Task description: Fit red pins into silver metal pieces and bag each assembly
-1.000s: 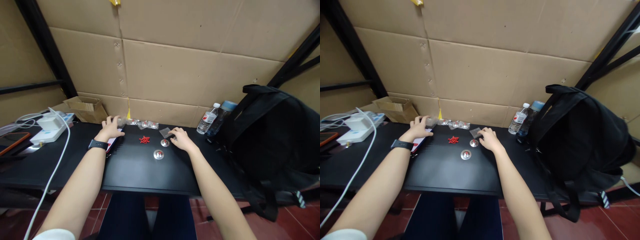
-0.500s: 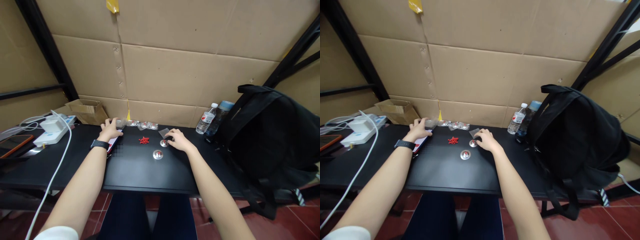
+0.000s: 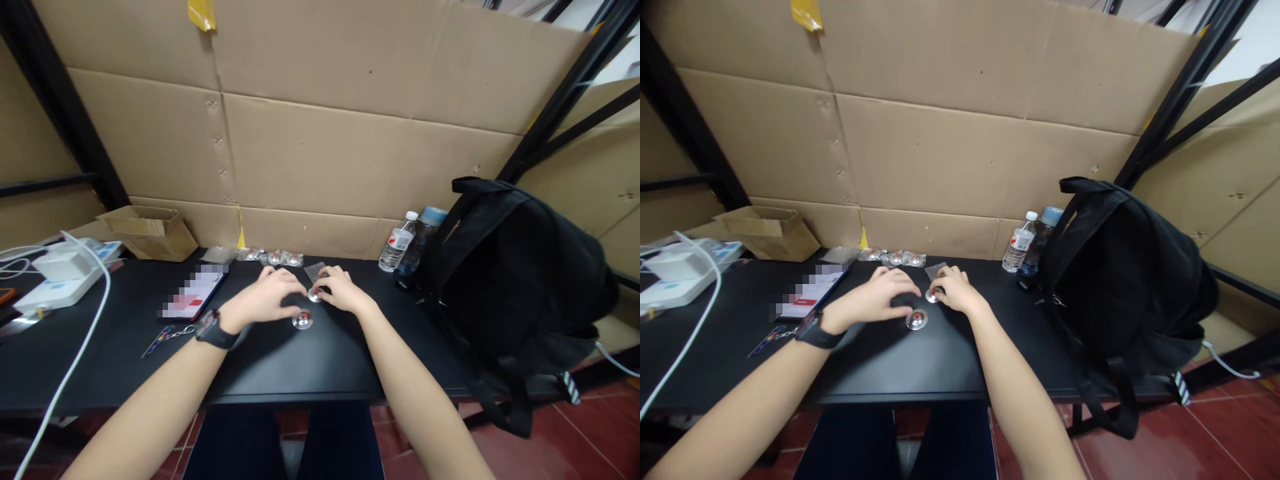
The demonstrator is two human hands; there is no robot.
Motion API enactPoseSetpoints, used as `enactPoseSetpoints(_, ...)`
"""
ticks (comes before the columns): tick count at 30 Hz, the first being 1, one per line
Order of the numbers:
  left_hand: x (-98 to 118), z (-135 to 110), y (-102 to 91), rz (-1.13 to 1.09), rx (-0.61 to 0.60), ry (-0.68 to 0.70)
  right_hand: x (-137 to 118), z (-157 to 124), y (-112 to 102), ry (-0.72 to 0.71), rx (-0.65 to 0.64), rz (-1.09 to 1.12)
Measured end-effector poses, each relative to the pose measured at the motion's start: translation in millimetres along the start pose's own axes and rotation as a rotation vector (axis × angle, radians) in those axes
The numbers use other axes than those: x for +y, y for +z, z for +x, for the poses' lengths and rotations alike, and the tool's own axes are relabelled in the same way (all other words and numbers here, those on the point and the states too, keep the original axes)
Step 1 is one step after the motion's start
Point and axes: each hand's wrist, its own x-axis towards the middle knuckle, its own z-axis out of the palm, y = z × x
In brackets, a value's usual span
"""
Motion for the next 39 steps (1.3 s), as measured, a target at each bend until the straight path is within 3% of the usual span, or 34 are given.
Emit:
enactPoseSetpoints(2, 19.5, 6.1, 14.6, 0.044, -0.054, 0.074, -0.2, 0.2, -0.7, -0.001, 0.004, -0.011)
enactPoseSetpoints(5, 29.2, 8.1, 26.5, 0.114, -0.066, 0.108, -0.6, 0.5, -2.3, -0.014, -0.009, -0.016)
enactPoseSetpoints(13, 19.1, 5.0, 26.4, 0.209, 0.001, 0.031, -3.3, 1.2, -3.3, 0.001, 0.010, -0.064)
enactPoseSetpoints(19, 17.0, 4.3, 31.0, 0.096, 0.032, -0.024, -6.7, 1.8, 2.0, 0.001, 0.033, -0.093)
enactPoseSetpoints(22, 8.7, 5.2, 29.9, 0.068, 0.046, -0.125, -7.4, 1.7, 1.8, 0.000, 0.054, -0.073)
enactPoseSetpoints(26, -6.6, 6.8, 28.2, 0.058, 0.147, -0.310, -10.3, 1.8, -6.6, -0.001, 0.146, 0.076)
enactPoseSetpoints(33, -15.0, 12.6, 30.6, -0.134, 0.369, -0.478, -26.2, 7.3, -13.5, 0.027, 0.519, 0.409)
enactPoseSetpoints(36, -11.1, 15.4, 33.7, -0.242, 0.428, -0.462, -35.3, 10.4, -6.5, 0.049, 0.551, 0.580)
enactPoseSetpoints(39, -6.3, 16.7, 36.1, -0.263, 0.443, -0.453, -40.9, 13.3, 2.5, 0.029, 0.482, 0.840)
